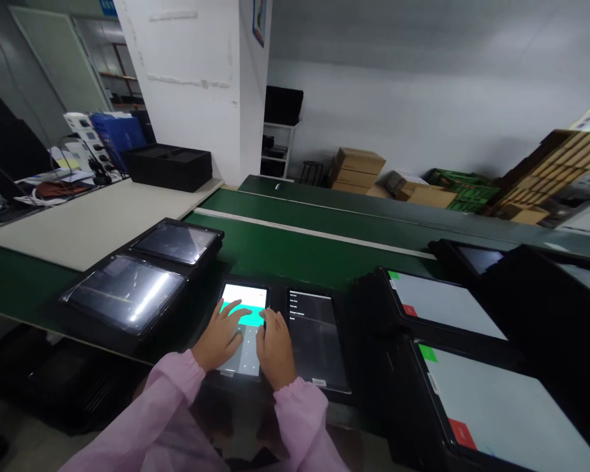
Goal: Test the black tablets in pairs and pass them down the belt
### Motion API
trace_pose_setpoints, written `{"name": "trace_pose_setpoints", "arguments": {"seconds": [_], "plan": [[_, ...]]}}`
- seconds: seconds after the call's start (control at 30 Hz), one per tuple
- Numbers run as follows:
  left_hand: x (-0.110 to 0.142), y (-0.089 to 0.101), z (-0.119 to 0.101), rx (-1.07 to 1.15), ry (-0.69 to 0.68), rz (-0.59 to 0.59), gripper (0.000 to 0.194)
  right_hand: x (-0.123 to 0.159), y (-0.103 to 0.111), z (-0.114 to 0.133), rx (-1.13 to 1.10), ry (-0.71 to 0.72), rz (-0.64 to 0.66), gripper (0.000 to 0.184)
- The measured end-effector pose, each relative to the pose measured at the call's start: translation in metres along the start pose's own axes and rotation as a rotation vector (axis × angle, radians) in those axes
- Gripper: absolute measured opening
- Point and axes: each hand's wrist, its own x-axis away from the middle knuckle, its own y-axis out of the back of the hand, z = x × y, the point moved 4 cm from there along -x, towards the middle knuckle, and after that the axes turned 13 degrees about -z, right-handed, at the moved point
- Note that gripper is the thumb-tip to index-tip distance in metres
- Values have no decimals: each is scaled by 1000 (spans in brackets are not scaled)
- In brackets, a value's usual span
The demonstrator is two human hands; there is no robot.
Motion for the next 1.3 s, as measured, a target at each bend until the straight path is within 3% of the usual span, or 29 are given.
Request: {"name": "trace_pose_setpoints", "arguments": {"seconds": [0.13, 0.27, 0.4, 0.53, 0.77, 1.0, 1.1, 1.3], "plan": [[-5, -5, 0, -17, -19, 9, 48, -2, -3, 3, 22, 23, -17, 34], [3, 11, 9, -8, 27, -85, 48, -1, -6, 2, 37, 5, 59, 33], [22, 30, 24, 16, 137, -161, 46, 4, 3, 4, 12, -53, 20, 32], [44, 40, 32, 8, 206, -200, 45, 12, -1, 24, -65, -28, 79, 33], [57, 40, 29, -19, 185, -179, 47, 23, -27, 61, -60, 102, 203, 38], [57, 33, 32, 14, 176, -118, 51, 8, -13, 24, 32, -19, 58, 35], [54, 34, 41, 126, 260, -229, 43, 2, -14, 14, 58, -43, 55, 35], [50, 24, 78, 403, 563, -489, 31, 6, -22, 17, 55, 15, 60, 35]]}}
